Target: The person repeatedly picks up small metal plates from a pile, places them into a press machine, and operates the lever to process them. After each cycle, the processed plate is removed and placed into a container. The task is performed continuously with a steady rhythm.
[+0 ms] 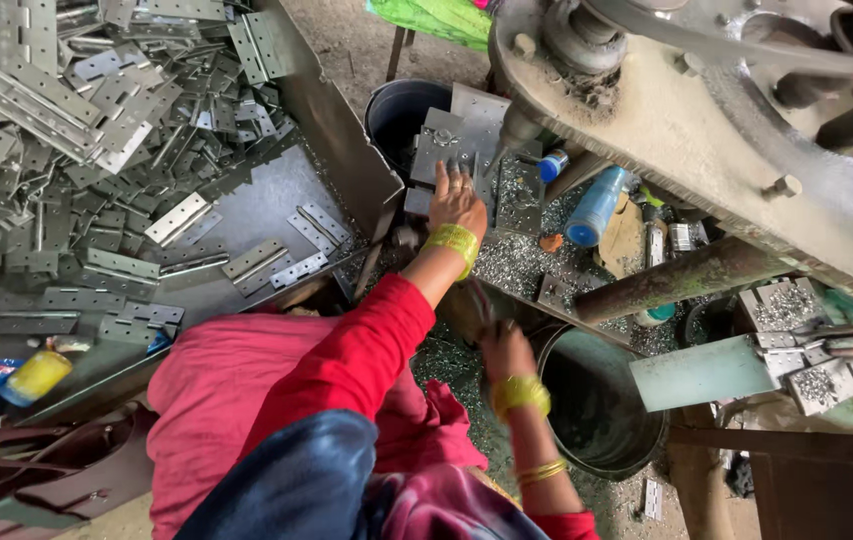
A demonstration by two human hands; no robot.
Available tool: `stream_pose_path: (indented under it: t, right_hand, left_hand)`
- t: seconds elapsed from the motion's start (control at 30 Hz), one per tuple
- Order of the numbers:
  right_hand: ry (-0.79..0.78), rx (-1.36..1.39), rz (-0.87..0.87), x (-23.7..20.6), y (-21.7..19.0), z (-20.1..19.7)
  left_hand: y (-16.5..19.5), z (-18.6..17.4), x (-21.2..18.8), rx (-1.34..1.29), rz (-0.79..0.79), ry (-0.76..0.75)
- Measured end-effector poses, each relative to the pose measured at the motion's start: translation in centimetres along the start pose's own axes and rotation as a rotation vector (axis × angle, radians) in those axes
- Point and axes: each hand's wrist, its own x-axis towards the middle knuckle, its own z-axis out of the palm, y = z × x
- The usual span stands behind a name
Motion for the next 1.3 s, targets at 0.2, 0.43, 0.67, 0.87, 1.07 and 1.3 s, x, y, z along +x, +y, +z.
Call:
stream_pose_path:
  t: [0.2, 0.43, 0.67, 0.87, 1.07, 1.3]
  right_hand:
    - [-0.071, -0.029, -0.03, -1.1, 0.2, 1.2]
    - [-0.034, 0.04, -0.115, 0.2, -0.1, -0.9]
    - [-0.013, 0.048, -0.079, -0.5, 0.3, 0.2]
    - [0.002, -0.019, -0.096, 1.1, 1.3, -0.1]
    - [-0.001, -0.009, -0.076, -0.8, 2.5, 3.5]
    - [0.01, 0.005, -0.175, 0.4, 1.9, 0.6]
  left_hand:
    - [-0.7, 0.5, 0.4, -0.158, 0.026, -0.015]
    - [-0.7, 0.1, 1.6, -0.054, -0.008, -0.125]
    - [-0.8, -0.4, 2.0, -0.215, -0.017, -0.096]
    - [0.2, -2.2, 4.3, -0.005, -0.013, -0.266]
    - [-1.2, -1.8, 1.4, -0.254, -0.034, 0.035]
    - [-14.1, 5.8, -14.4, -0.574, -0.037, 0.415]
